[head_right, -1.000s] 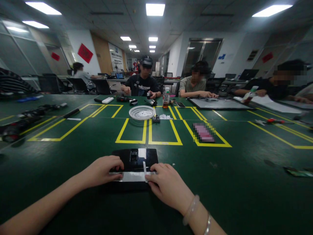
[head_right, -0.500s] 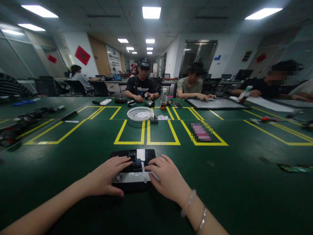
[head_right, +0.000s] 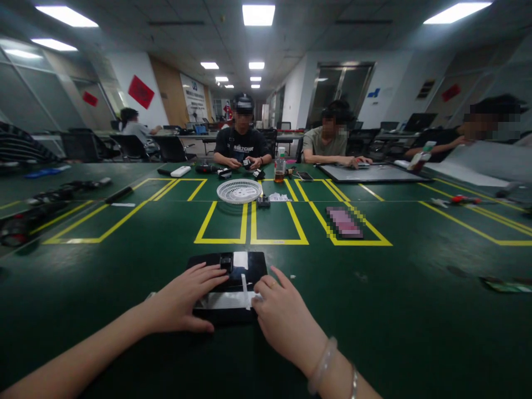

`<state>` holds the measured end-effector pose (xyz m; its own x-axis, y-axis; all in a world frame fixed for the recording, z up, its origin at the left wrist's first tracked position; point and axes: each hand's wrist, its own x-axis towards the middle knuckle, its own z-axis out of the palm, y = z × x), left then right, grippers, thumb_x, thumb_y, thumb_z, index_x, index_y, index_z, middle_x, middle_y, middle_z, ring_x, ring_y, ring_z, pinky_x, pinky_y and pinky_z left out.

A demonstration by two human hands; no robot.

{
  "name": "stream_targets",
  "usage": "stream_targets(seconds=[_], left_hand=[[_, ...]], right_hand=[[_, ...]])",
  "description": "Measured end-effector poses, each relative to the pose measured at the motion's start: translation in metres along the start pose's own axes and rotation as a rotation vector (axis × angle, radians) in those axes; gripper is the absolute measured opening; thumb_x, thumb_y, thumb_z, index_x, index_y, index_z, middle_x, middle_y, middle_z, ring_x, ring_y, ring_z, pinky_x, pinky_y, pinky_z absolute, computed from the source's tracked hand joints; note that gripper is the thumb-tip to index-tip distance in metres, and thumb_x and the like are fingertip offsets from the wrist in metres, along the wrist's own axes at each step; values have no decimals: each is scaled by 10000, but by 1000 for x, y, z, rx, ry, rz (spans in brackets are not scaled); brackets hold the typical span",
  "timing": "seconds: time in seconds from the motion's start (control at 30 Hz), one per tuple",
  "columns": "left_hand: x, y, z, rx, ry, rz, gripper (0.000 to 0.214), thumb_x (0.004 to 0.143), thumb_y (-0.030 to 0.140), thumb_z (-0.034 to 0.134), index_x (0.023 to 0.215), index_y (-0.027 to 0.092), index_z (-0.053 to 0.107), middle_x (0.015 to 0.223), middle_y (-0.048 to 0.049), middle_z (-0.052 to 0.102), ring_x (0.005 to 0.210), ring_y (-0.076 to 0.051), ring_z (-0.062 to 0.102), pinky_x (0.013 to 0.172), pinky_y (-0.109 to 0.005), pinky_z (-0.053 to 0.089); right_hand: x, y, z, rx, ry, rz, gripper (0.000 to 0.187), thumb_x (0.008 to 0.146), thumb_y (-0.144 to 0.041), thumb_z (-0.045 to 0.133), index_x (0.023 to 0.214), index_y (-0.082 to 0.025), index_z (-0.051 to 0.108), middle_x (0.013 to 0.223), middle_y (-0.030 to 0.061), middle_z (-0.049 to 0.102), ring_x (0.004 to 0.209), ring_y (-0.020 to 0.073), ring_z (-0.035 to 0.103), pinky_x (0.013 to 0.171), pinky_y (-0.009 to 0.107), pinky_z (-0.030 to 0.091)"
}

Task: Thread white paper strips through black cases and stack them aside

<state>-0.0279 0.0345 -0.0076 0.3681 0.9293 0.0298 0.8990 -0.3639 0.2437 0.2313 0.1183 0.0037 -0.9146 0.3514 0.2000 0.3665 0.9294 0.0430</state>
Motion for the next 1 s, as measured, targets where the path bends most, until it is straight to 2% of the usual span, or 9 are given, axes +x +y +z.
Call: stream_targets(seconds=[0.2,0.4,0.57,0.73,0.87,1.0], left_hand=[[3,7,-3,11,-47,-29,928,727,601,747,1490,226,374,1546,-93,344,1417,-306,324,1193,-510,205],[4,12,-5,33,-44,-50,878,745,563,737,1480,223,396,1532,-95,369,1402,-310,349,1186,-523,223],[3,14,-3,66,-25,-60,877,742,571,719,1481,230,394,1514,-92,399,1388,-313,370,1185,-532,220],[2,14,0,82,-3,-84,880,747,561,699,1494,235,367,1509,-83,410,1386,-305,374,1192,-527,203],[2,-1,-4,120,-9,-184,849,767,561,661,1489,212,382,1510,-92,406,1392,-301,366,1192,-531,186],[-3,-37,-12,149,14,-348,811,798,586,601,1482,199,402,1510,-91,404,1396,-305,359,1185,-529,194]], right_hand=[[0,-13,11,-152,47,-42,150,833,-127,613,921,-130,733,961,100,667,990,256,571,1113,486,321],[0,-3,0,-29,50,31,176,857,-138,584,922,-207,732,967,49,672,995,237,578,1133,526,271],[-3,13,-7,59,104,109,300,853,-136,587,1114,-235,695,1098,32,658,1058,226,571,1130,528,272],[-3,15,-6,110,117,110,335,875,-133,554,1161,-263,670,1104,27,651,1067,216,570,1128,529,269],[-1,14,-7,139,124,102,357,870,-113,539,1161,-279,661,1101,26,649,1063,210,574,1135,528,260],[-3,15,-9,160,124,98,370,871,-113,541,1177,-285,657,1102,27,653,1067,214,578,1123,534,284]])
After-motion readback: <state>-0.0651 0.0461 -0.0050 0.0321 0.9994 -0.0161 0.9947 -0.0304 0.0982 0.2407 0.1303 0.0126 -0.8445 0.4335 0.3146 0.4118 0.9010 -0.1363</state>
